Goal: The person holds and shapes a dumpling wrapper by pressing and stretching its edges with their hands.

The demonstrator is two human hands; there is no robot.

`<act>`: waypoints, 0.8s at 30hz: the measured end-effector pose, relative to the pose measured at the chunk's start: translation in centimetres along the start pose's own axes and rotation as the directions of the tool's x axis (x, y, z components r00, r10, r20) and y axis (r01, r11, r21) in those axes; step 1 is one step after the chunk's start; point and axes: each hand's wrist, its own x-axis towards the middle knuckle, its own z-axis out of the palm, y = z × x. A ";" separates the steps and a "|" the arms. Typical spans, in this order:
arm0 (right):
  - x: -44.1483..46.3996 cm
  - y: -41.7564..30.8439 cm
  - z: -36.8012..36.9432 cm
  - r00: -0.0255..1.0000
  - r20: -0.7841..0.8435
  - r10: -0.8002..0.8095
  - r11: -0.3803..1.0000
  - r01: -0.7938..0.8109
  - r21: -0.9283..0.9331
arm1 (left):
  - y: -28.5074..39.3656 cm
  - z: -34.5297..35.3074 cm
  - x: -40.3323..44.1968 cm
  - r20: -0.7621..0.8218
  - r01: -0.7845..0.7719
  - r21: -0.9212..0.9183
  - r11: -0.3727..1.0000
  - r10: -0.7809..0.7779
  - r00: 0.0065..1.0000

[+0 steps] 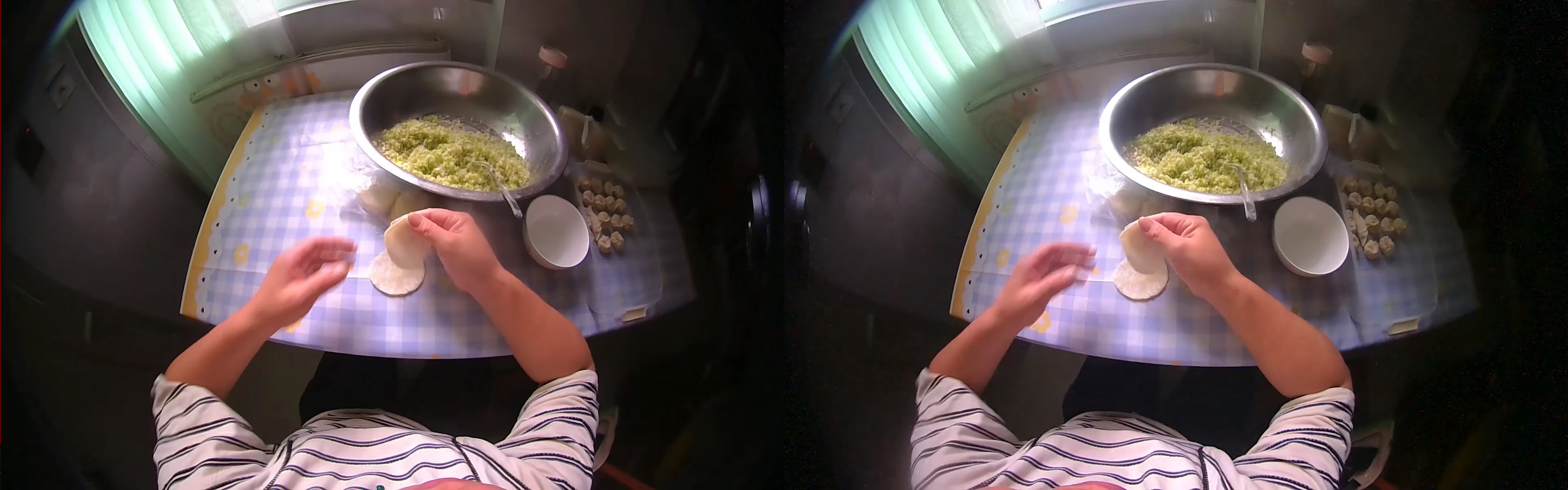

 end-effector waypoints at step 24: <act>0.1 0.0 0.1 0.993 -0.111 -0.035 0.925 -0.010 -0.379 | -4.4 3.1 5.9 0.347 0.384 -0.738 0.555 -0.176 0.921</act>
